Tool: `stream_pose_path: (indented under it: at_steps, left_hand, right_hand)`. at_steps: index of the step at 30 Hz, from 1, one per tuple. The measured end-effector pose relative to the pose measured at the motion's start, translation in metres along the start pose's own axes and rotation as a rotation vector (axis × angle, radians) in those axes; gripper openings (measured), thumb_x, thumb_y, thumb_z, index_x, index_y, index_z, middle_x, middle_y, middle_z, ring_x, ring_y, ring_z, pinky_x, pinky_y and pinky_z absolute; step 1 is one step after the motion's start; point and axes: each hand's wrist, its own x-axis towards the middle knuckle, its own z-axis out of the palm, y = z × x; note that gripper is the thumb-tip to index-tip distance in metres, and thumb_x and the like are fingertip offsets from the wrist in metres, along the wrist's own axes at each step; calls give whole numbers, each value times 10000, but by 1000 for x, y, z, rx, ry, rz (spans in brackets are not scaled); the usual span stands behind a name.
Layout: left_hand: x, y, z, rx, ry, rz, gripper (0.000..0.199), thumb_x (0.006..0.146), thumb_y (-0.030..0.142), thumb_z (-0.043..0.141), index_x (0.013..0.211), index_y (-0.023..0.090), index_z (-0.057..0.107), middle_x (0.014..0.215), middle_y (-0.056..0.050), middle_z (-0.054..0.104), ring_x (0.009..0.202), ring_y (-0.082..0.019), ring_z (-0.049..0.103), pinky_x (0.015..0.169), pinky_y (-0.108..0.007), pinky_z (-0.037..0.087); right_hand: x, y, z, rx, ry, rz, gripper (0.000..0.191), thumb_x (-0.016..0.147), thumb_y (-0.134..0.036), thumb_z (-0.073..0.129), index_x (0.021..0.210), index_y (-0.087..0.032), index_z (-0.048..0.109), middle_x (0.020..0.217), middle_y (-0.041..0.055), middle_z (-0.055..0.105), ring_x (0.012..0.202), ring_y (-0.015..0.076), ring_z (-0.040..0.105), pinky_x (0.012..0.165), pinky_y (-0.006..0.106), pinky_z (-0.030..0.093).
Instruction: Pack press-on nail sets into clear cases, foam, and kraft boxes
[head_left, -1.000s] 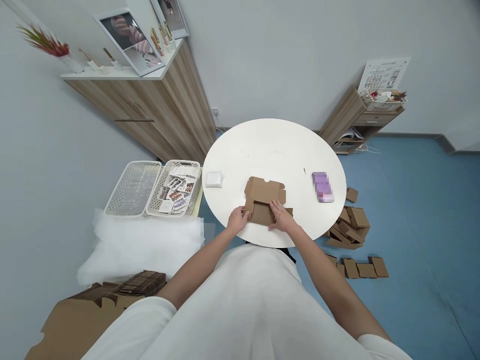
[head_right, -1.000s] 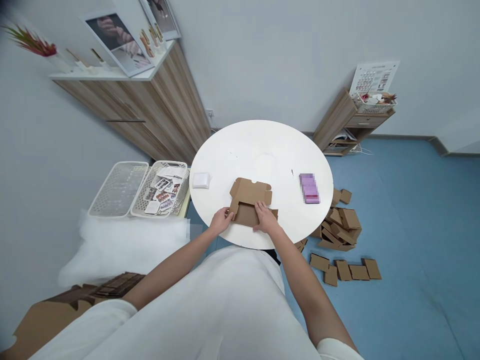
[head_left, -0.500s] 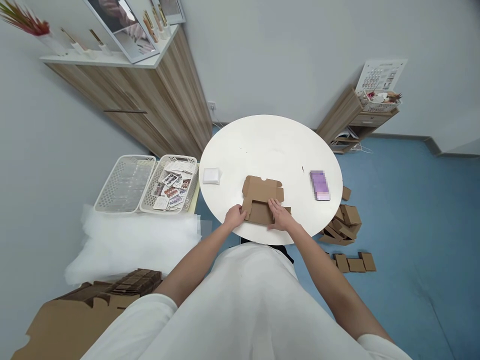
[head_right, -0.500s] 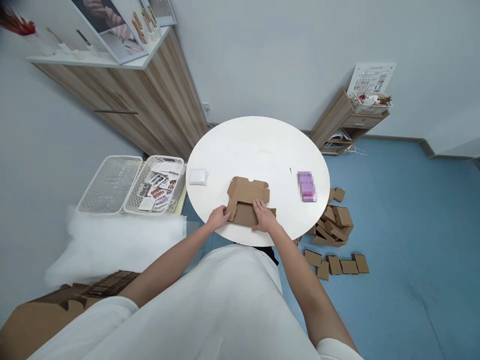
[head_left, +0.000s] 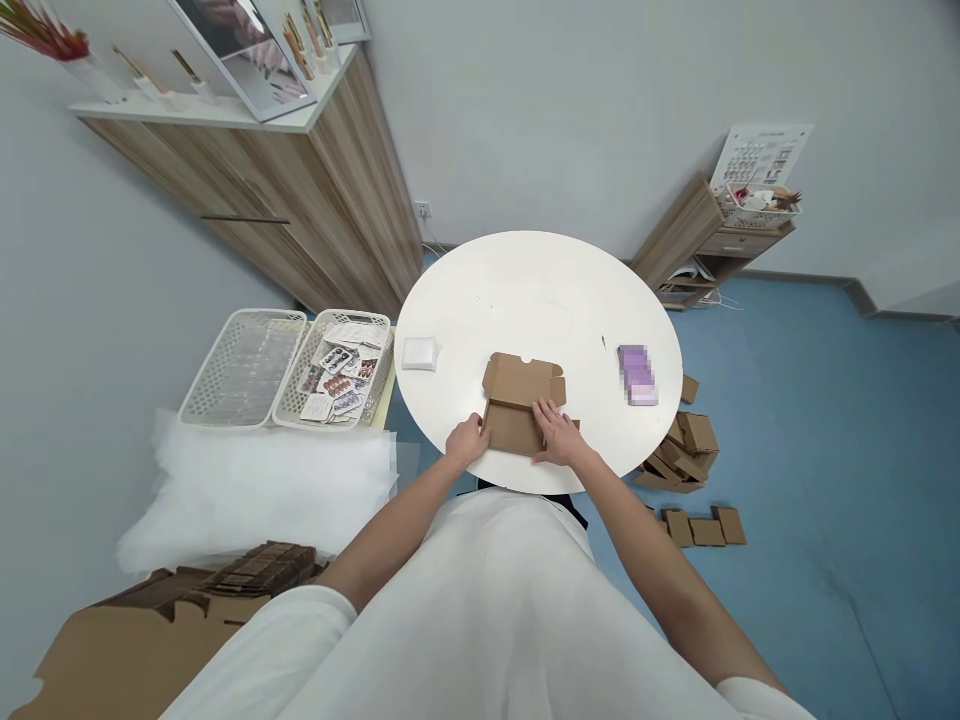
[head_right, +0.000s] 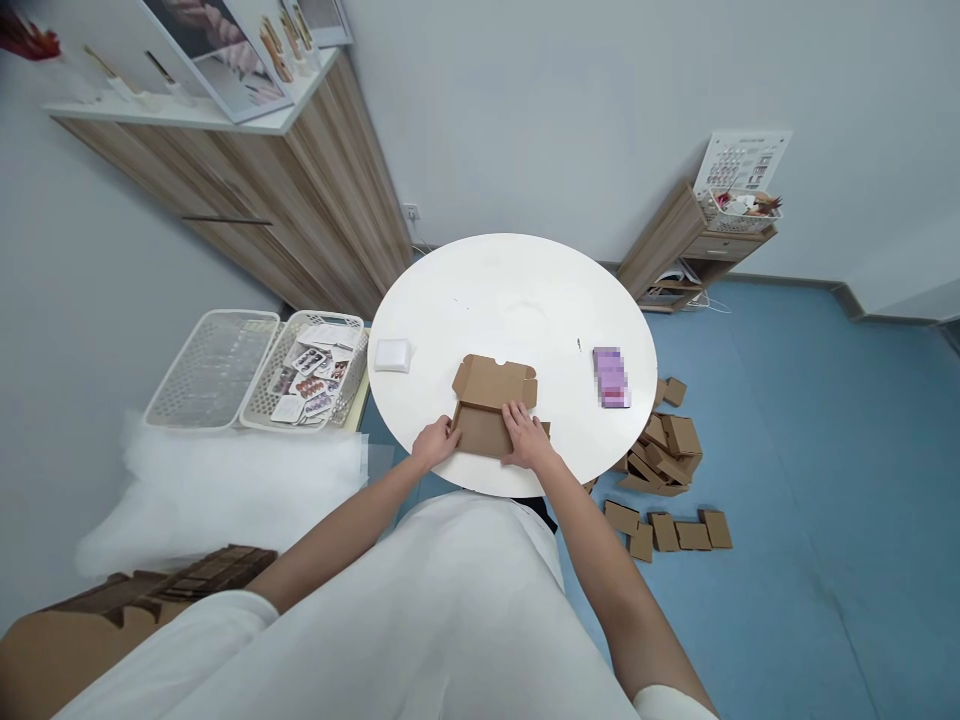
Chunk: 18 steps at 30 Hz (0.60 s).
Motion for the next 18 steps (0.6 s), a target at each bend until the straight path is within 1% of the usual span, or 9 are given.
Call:
stream_pose_path:
  at_steps: [1, 3, 5, 6, 9, 12, 15, 17, 18]
  left_hand:
    - [-2, -2, -3, -14, 12, 32, 505, 783, 498, 421, 1177, 183, 384, 953, -94, 615, 883, -242, 585, 650, -299, 410]
    - [-6, -5, -9, -14, 44, 126, 793, 695, 604, 490, 1308, 177, 226, 1047, -100, 584, 934, -240, 568, 691, -294, 412]
    - [-6, -6, -17, 41, 41, 238, 1028, 578, 625, 595, 1363, 191, 92, 1148, -111, 526, 997, -252, 540, 723, -287, 410]
    - [-4, -5, -20, 79, 17, 283, 1096, 530, 614, 638, 1372, 207, 66, 1174, -114, 505, 1016, -264, 529, 731, -287, 409]
    - [5, 0, -26, 155, -79, 325, 1159, 459, 580, 696, 1377, 244, 73, 1183, -114, 486, 1021, -295, 524, 740, -303, 412]
    - [14, 3, -27, 131, -117, 335, 1176, 451, 571, 708, 1381, 249, 65, 1222, -122, 459, 1055, -311, 500, 786, -331, 406]
    - [19, 1, -25, 85, -122, 360, 1209, 438, 558, 724, 1385, 254, 35, 1244, -126, 449, 1081, -323, 479, 801, -352, 404]
    - [21, 0, -24, 61, -125, 365, 1228, 428, 546, 735, 1386, 255, 24, 1236, -129, 459, 1082, -331, 476, 787, -357, 408]
    - [21, -1, -23, 48, -126, 365, 1235, 422, 538, 741, 1387, 253, 25, 1234, -130, 463, 1082, -334, 476, 781, -358, 409]
  right_hand:
    - [1, 1, -1, -6, -2, -6, 1159, 557, -452, 699, 1378, -227, -88, 1466, 110, 50, 1340, 274, -18, 1023, 498, 165]
    - [2, 4, -1, -14, -5, -22, 1160, 557, -457, 698, 1379, -223, -87, 1465, 110, 52, 1340, 274, -19, 1023, 497, 165]
    - [4, 6, -2, -20, -7, -36, 1145, 565, -469, 688, 1380, -224, -79, 1466, 108, 41, 1339, 278, -17, 1020, 500, 166]
    - [5, 6, -2, -22, -9, -42, 1135, 571, -476, 681, 1380, -227, -74, 1467, 106, 34, 1339, 281, -16, 1019, 502, 165]
    - [8, 7, -2, -29, -8, -63, 1118, 582, -485, 667, 1380, -234, -75, 1469, 96, 21, 1339, 281, -17, 1022, 499, 153]
    - [6, 8, -1, -34, 41, -65, 1130, 573, -483, 676, 1382, -223, -69, 1469, 101, 15, 1338, 278, -38, 1038, 497, 96]
    - [-5, 14, 3, 31, 171, -4, 1102, 574, -540, 653, 1388, -214, -13, 1467, 115, -25, 1333, 296, -58, 1037, 525, 28]
    - [-18, 21, 8, 166, 285, 86, 1041, 609, -593, 592, 1390, -215, 16, 1468, 111, -33, 1334, 301, -38, 1034, 537, 44]
    - [-24, 25, 11, 272, 340, 147, 1010, 630, -608, 558, 1390, -214, 22, 1468, 109, -16, 1336, 297, -2, 1037, 529, 83]
